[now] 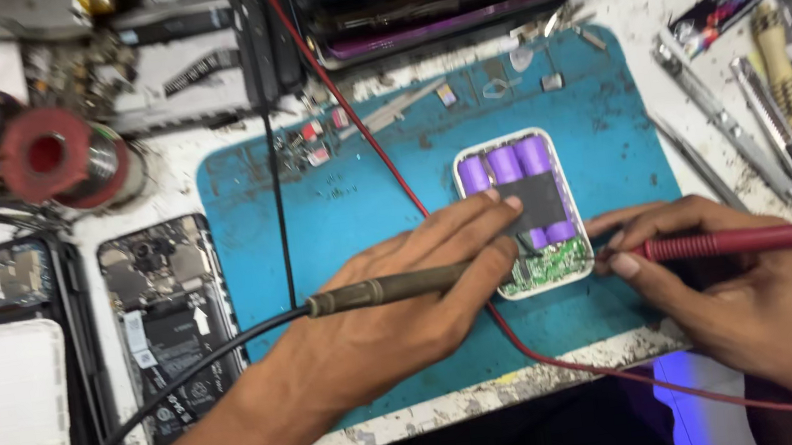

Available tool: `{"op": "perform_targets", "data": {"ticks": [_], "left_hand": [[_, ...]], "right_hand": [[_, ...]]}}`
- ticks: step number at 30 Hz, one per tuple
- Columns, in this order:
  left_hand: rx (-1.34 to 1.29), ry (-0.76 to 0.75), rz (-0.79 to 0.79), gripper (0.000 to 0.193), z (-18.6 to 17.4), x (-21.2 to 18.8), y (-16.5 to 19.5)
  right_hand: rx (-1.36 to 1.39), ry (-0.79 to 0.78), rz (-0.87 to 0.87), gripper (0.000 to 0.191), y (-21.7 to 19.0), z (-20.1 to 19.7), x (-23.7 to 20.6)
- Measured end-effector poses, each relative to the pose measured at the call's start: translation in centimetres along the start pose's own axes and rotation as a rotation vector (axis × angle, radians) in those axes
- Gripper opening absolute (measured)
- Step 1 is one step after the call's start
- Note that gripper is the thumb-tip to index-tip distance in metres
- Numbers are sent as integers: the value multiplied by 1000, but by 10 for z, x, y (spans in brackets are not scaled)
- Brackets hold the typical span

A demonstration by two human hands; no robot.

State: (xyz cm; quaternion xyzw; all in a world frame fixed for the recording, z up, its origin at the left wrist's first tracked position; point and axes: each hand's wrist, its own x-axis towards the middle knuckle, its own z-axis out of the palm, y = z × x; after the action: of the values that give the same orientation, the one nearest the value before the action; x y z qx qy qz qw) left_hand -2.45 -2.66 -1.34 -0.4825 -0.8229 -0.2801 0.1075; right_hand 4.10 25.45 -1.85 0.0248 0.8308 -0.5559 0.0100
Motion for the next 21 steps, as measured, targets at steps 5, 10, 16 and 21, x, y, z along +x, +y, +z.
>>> {"op": "perform_targets", "data": {"ticks": [5, 10, 16, 21], "left_hand": [[-19, -9, 7, 24, 5, 1, -2], [-33, -44, 7, 24, 5, 3, -2], [-34, -62, 13, 26, 5, 3, -3], [-49, -70, 9, 25, 6, 4, -4]], "right_hand": [[45, -16, -30, 13, 3, -2, 1], [-3, -34, -102, 13, 4, -2, 1], [-2, -51, -107, 12, 6, -5, 2], [-2, -50, -85, 11, 6, -6, 2]]}}
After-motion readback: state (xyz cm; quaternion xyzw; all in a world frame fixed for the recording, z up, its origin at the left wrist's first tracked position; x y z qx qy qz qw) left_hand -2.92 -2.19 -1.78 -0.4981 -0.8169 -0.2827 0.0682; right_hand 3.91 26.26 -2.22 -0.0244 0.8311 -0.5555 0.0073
